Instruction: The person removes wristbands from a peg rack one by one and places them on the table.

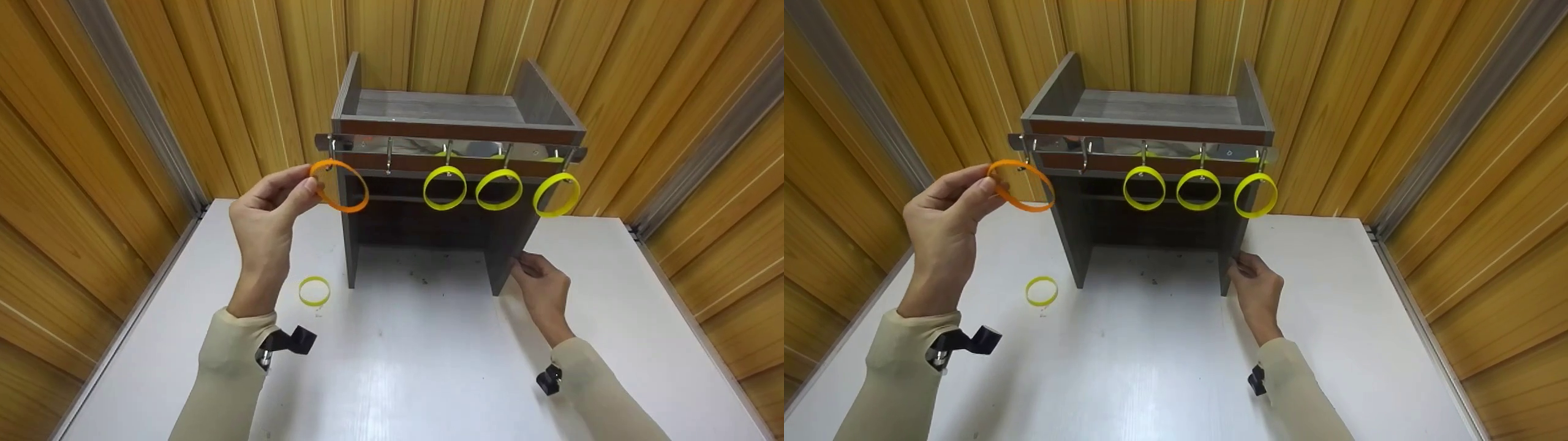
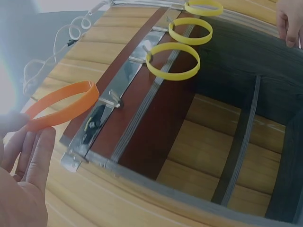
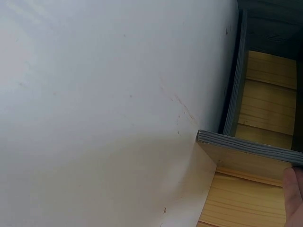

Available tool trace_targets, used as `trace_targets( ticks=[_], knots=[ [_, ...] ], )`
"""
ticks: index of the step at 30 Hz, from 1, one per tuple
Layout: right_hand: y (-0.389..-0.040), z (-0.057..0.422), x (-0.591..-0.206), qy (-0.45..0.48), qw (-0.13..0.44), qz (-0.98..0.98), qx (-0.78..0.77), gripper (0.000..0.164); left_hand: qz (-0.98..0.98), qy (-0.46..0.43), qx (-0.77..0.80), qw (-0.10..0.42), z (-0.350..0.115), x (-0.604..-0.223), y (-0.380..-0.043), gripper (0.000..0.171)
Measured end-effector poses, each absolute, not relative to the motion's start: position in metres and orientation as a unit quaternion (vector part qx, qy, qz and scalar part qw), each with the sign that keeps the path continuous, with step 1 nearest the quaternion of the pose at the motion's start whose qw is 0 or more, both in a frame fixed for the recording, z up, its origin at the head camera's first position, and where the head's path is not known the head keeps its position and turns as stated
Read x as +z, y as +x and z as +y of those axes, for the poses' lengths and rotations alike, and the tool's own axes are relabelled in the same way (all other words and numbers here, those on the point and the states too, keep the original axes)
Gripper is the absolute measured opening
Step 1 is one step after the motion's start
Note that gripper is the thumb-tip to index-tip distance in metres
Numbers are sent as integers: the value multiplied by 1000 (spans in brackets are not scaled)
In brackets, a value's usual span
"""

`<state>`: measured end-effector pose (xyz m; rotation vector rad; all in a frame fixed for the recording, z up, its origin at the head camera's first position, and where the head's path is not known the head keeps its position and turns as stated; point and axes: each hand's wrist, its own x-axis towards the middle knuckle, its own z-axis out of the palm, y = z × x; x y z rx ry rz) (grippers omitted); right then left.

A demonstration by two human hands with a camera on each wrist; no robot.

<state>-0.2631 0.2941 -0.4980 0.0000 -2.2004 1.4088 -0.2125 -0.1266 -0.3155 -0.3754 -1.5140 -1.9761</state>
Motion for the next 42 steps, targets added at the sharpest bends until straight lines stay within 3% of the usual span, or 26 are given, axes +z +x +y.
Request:
trace_targets(
  ticks=[18, 42],
  knots=[
    [-260, 292, -499, 4, 255, -814, 522, 16, -593, -31, -741, 313, -177, -371, -219, 21],
    [-258, 289, -494, -4, 259, -815, 518, 16, -626, 145, -728, 239, -224, -459, -242, 30]
  ],
)
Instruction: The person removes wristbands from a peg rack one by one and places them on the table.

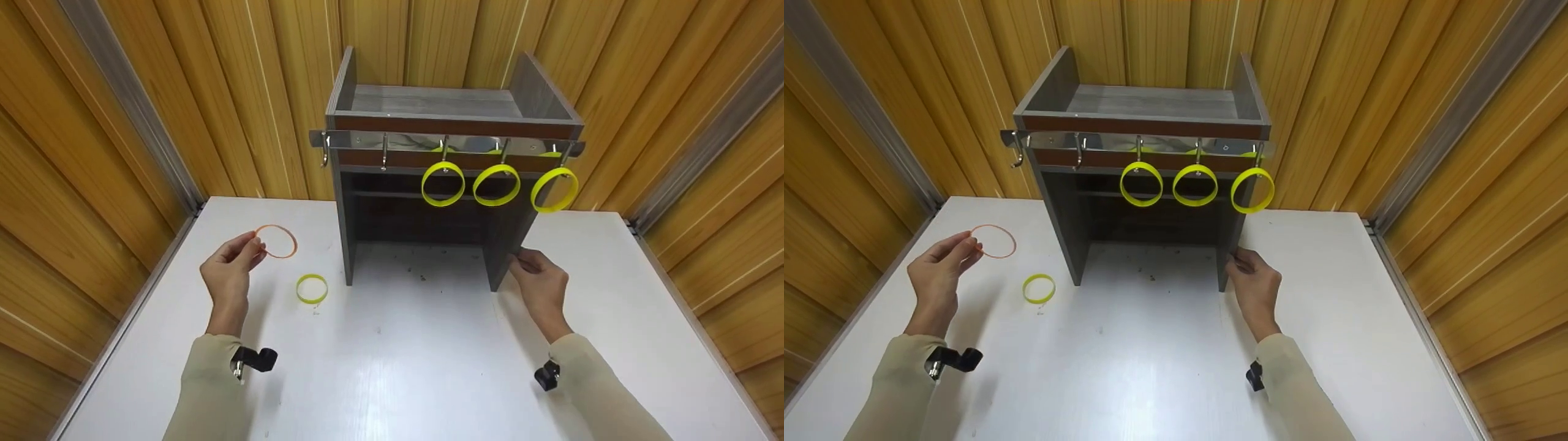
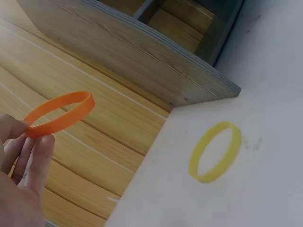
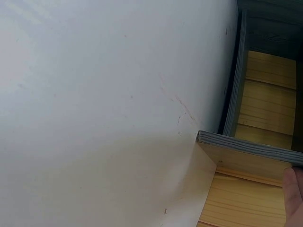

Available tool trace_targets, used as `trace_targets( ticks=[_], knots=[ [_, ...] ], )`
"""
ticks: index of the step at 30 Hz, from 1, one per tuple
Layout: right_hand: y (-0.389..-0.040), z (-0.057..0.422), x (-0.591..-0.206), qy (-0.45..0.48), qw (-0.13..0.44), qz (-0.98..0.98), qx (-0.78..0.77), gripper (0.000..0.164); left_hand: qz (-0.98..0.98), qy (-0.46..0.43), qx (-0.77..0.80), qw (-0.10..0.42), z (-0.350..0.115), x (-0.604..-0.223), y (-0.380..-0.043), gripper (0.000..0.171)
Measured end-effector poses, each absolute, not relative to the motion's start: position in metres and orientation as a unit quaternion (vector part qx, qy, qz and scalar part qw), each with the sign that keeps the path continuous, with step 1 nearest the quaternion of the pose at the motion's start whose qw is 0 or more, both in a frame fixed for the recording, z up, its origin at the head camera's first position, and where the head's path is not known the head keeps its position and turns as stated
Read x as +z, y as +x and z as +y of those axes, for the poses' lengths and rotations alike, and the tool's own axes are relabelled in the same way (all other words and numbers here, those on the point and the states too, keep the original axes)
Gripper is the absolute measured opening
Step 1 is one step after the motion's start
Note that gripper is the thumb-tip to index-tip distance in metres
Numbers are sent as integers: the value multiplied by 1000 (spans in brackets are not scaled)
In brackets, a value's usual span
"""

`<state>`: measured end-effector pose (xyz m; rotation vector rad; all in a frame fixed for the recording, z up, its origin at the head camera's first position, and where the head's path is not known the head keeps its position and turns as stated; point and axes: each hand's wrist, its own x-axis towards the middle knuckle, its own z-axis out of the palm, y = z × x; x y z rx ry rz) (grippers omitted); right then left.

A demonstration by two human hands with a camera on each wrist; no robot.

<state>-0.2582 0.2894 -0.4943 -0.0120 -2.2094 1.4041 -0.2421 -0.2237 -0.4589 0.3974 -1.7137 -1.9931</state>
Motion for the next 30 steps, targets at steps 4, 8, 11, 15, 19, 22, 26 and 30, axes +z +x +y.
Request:
trace_targets(
  ticks=[4, 8, 11, 15, 19, 22, 26, 30],
  knots=[
    [-258, 289, -495, -4, 258, -812, 523, 16, -626, 169, -727, 227, -231, -476, -244, 30],
    [-257, 289, -495, -2, 247, -807, 536, 18, -613, 173, -737, 226, -235, -489, -245, 28],
    [-256, 290, -494, -2, 241, -807, 539, 19, -607, 179, -741, 225, -236, -497, -245, 26],
    [-257, 290, -494, -10, 243, -813, 530, 18, -611, 199, -737, 210, -239, -506, -246, 27],
    [-257, 290, -495, -10, 245, -812, 530, 17, -608, 213, -740, 195, -241, -515, -245, 28],
    [-258, 290, -495, -9, 245, -811, 531, 17, -611, 218, -736, 194, -243, -523, -244, 29],
    [-258, 290, -495, -7, 246, -812, 530, 17, -621, 224, -727, 190, -246, -531, -243, 30],
    [-258, 290, -495, -8, 247, -814, 525, 17, -635, 237, -714, 175, -247, -535, -241, 31]
  ],
)
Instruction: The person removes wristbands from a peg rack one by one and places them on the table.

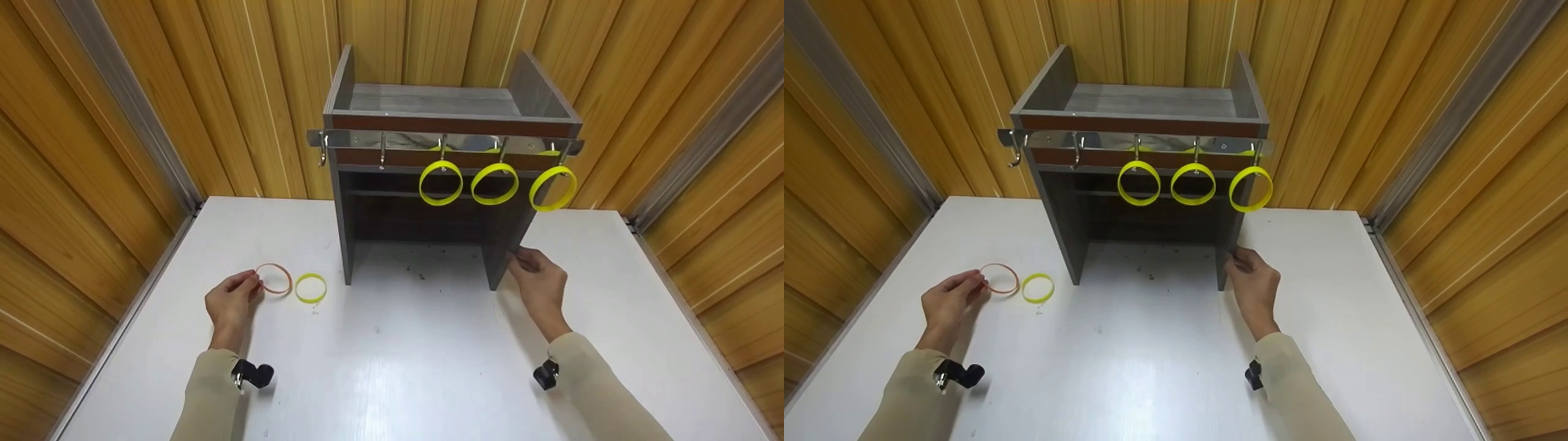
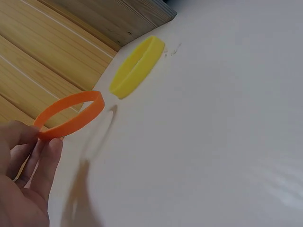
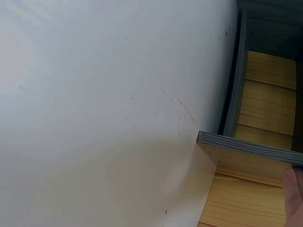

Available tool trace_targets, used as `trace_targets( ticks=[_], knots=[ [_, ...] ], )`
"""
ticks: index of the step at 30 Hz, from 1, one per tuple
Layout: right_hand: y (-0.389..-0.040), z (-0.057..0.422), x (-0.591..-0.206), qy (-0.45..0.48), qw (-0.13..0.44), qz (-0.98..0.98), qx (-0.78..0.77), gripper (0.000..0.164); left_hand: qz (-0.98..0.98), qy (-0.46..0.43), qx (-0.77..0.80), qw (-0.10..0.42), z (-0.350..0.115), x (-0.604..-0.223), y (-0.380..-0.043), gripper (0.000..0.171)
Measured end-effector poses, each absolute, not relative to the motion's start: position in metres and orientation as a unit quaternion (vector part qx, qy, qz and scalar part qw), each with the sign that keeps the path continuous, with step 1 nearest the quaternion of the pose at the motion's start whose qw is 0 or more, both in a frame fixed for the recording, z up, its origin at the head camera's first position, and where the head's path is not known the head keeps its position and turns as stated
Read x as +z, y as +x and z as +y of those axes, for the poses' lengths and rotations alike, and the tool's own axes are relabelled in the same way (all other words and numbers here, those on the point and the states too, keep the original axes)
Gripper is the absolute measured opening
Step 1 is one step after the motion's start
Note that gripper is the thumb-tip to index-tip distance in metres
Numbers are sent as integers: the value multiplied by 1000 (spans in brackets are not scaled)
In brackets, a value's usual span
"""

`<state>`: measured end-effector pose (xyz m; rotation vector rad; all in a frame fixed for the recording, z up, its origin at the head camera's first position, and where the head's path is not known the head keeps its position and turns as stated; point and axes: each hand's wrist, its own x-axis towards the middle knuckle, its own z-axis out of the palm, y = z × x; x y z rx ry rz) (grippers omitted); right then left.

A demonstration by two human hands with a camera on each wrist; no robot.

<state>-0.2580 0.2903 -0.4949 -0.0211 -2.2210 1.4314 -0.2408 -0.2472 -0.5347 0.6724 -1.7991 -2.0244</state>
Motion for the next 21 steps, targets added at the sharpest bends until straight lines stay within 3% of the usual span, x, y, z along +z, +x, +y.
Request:
trace_targets(
  ticks=[8, 21],
  knots=[
    [-257, 290, -496, -3, 251, -812, 527, 17, -679, 249, -674, 152, -247, -540, -235, 28],
    [-258, 290, -497, -9, 251, -812, 526, 17, -795, 246, -522, 185, -246, -544, -232, 16]
  ],
)
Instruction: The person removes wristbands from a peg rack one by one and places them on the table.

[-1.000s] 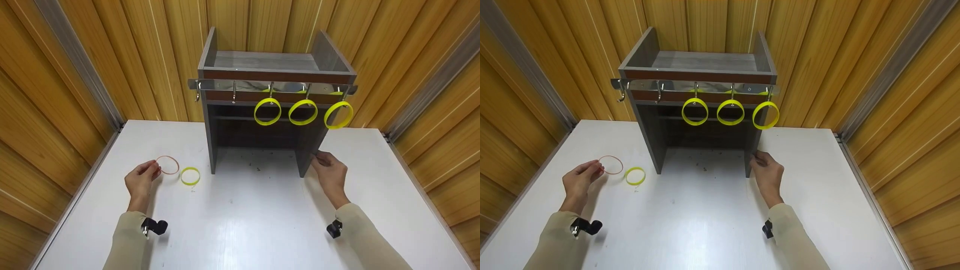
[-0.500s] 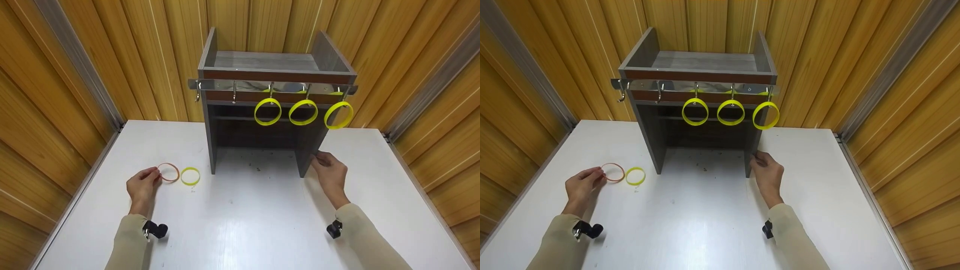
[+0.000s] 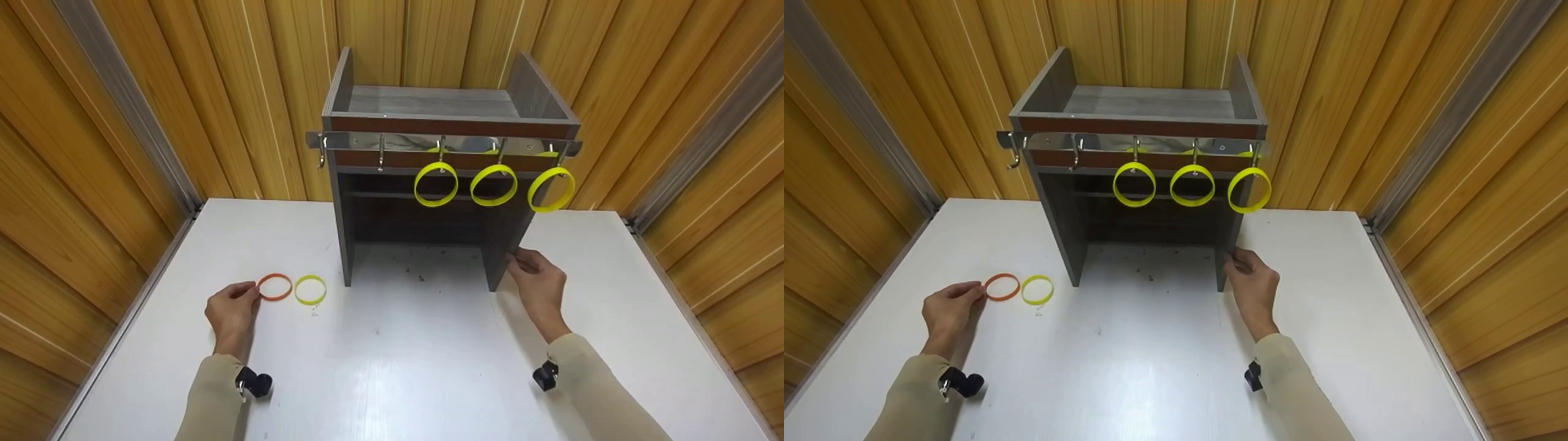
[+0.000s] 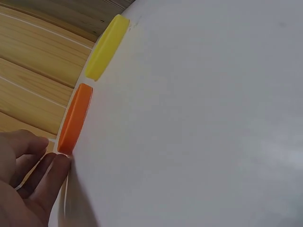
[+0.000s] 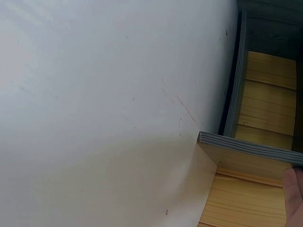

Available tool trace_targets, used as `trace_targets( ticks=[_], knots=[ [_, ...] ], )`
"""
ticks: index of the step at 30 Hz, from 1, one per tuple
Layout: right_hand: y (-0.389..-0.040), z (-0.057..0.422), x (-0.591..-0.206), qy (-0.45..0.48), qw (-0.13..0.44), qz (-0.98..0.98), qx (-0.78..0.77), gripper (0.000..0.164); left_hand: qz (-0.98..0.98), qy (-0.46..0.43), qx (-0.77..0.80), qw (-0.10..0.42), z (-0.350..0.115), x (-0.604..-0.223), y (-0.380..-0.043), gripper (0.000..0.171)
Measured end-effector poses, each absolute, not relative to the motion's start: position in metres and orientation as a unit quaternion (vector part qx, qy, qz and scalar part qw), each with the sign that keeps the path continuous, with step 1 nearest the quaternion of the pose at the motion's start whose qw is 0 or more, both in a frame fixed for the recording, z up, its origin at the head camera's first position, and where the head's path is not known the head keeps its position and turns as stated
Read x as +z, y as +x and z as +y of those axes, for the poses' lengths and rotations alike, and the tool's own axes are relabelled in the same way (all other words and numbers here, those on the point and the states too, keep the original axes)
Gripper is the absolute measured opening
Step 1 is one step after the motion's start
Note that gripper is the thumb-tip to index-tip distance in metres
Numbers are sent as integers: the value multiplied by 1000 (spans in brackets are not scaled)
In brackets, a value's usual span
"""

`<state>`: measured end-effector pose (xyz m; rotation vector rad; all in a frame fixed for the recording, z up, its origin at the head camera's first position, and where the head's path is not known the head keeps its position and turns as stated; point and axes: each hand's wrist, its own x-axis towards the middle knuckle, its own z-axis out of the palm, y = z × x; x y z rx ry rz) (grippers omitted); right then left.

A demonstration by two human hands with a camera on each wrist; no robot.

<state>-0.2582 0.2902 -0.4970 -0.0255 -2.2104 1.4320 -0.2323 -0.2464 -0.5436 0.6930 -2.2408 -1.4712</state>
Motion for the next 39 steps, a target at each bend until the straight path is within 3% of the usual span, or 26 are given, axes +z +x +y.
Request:
trace_targets(
  ticks=[16, 39],
  knots=[
    [-258, 291, -497, 1, 254, -811, 527, 17, -775, 137, -581, 208, -212, -501, -240, 25],
    [-257, 291, -497, 0, 252, -810, 529, 17, -744, -66, -608, 269, -129, -424, -247, 20]
  ],
)
